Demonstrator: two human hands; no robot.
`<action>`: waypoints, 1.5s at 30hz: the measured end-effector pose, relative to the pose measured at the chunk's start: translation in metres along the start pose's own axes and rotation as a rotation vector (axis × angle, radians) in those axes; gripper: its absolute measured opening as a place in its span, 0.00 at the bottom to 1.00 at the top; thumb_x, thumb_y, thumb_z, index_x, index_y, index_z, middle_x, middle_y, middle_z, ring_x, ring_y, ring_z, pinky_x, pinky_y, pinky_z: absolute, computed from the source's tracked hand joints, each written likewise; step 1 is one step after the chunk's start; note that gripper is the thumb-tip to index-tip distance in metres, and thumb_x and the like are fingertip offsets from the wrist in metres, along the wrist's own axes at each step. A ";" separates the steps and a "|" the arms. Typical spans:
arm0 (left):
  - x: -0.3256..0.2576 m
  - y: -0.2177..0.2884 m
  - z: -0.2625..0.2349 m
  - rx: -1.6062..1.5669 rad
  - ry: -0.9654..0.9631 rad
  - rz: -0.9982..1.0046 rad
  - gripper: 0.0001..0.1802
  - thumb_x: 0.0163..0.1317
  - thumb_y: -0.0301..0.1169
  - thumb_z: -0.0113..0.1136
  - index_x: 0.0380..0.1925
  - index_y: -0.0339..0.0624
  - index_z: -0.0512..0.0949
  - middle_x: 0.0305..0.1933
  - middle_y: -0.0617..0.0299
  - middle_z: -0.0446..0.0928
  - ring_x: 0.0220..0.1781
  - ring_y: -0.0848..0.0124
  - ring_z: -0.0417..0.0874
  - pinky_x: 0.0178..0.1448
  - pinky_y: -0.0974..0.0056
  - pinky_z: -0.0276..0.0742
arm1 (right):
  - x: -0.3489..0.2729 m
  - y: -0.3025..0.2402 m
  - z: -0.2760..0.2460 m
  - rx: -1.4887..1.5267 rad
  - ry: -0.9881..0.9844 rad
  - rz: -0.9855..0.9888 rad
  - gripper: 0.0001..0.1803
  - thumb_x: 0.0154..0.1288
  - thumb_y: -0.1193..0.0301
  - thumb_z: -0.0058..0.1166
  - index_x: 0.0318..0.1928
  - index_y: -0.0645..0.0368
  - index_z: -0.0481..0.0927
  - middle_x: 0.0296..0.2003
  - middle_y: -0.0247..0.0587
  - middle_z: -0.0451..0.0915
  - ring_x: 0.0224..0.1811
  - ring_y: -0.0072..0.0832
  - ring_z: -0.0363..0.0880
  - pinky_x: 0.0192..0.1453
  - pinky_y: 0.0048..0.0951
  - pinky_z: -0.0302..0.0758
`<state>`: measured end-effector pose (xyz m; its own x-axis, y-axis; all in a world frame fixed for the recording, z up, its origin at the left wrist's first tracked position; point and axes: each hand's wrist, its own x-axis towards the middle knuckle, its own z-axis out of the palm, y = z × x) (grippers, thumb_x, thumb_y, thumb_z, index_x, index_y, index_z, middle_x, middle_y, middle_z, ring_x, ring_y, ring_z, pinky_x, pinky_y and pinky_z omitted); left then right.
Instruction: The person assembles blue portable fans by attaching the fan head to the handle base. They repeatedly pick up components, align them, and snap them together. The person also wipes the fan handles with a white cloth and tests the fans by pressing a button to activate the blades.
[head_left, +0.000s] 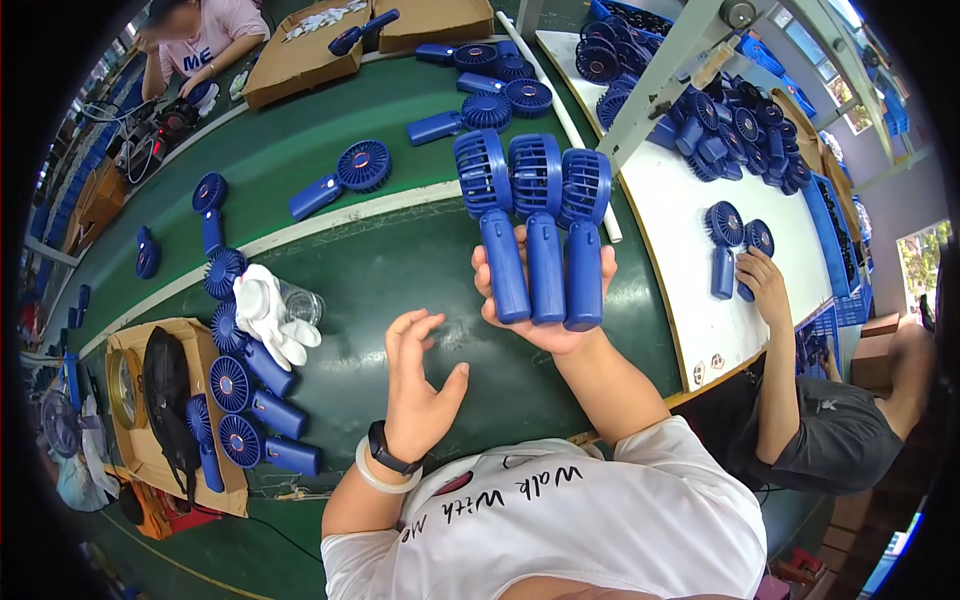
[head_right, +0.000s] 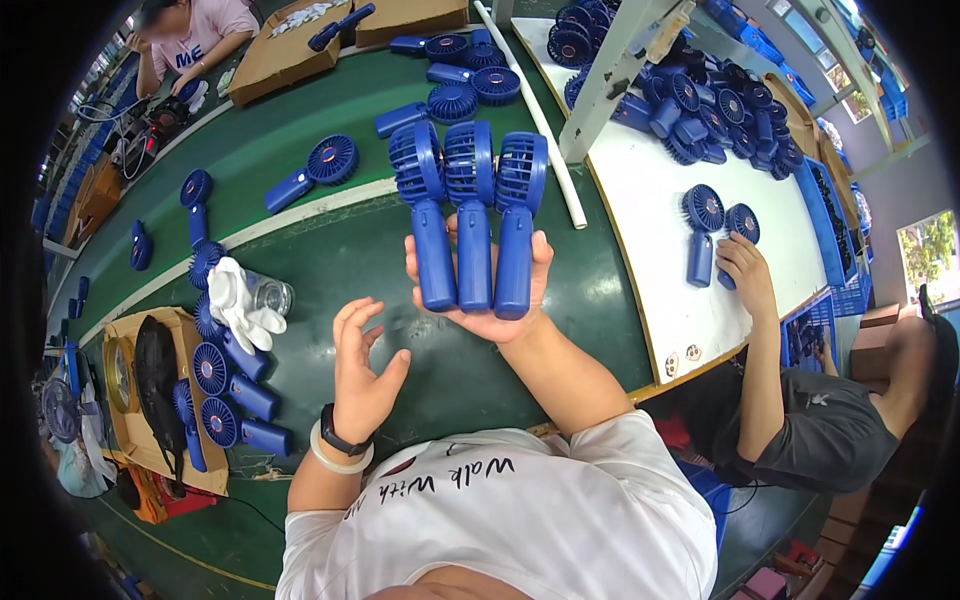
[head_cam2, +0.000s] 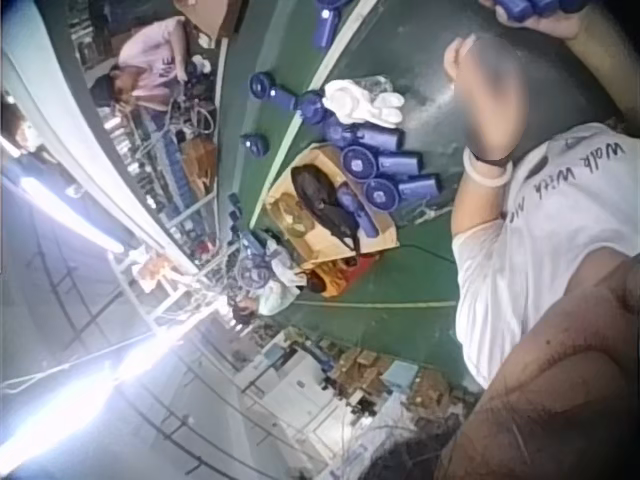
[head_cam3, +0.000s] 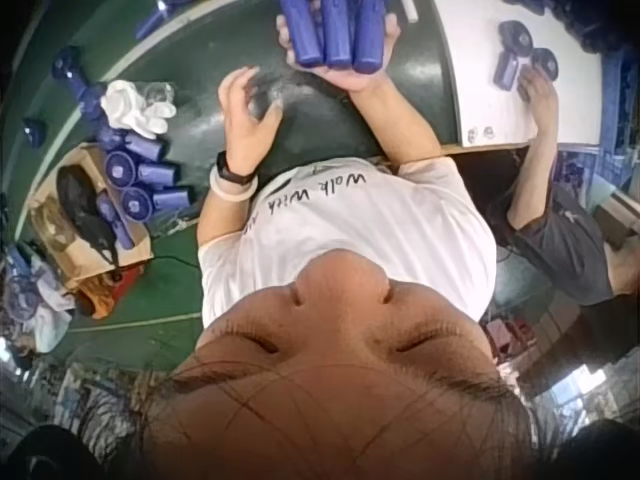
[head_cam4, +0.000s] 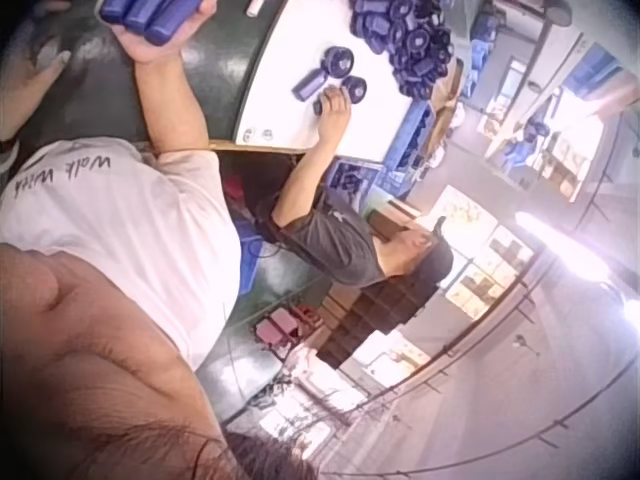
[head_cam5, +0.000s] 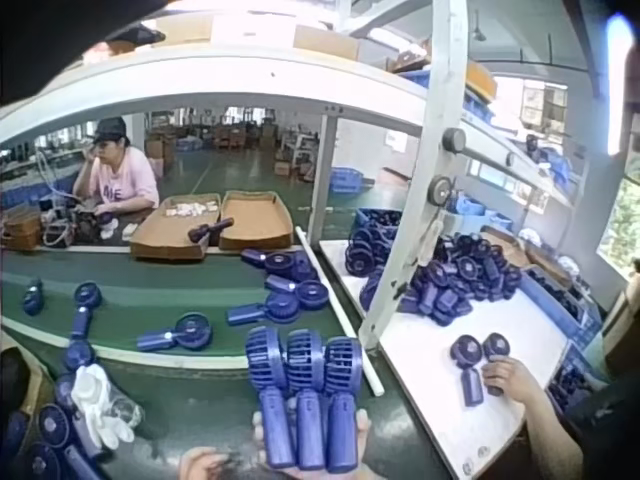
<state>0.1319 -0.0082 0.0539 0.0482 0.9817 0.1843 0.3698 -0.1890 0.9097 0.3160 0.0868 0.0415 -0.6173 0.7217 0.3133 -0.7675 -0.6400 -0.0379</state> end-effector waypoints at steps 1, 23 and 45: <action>-0.002 -0.002 -0.003 0.020 -0.012 0.005 0.32 0.46 0.18 0.60 0.54 0.42 0.65 0.60 0.53 0.58 0.61 0.59 0.65 0.60 0.58 0.66 | 0.002 0.004 0.002 -0.011 0.005 0.010 0.45 0.44 0.43 0.62 0.60 0.53 0.65 0.62 0.58 0.58 0.65 0.52 0.58 0.65 0.59 0.59; -0.135 -0.048 -0.136 1.087 0.528 -0.812 0.30 0.51 0.48 0.63 0.41 0.32 0.68 0.34 0.50 0.75 0.34 0.52 0.79 0.34 0.54 0.76 | -0.091 -0.159 0.020 -3.464 1.349 -0.723 0.28 0.54 0.62 0.62 0.54 0.60 0.72 0.54 0.53 0.70 0.56 0.49 0.68 0.59 0.45 0.66; -0.171 -0.068 -0.132 -1.593 0.546 0.140 0.38 0.50 0.28 0.66 0.60 0.51 0.58 0.36 0.60 0.64 0.33 0.74 0.69 0.26 0.76 0.67 | 0.160 0.189 -0.098 -1.639 -0.027 0.024 0.52 0.39 0.77 0.70 0.65 0.59 0.54 0.58 0.40 0.65 0.61 0.30 0.64 0.64 0.33 0.63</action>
<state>-0.0244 -0.1662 0.0099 -0.4322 0.8984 0.0779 -0.8619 -0.4370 0.2573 0.0551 0.1072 -0.0086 -0.6417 0.7002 0.3128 -0.1225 0.3090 -0.9431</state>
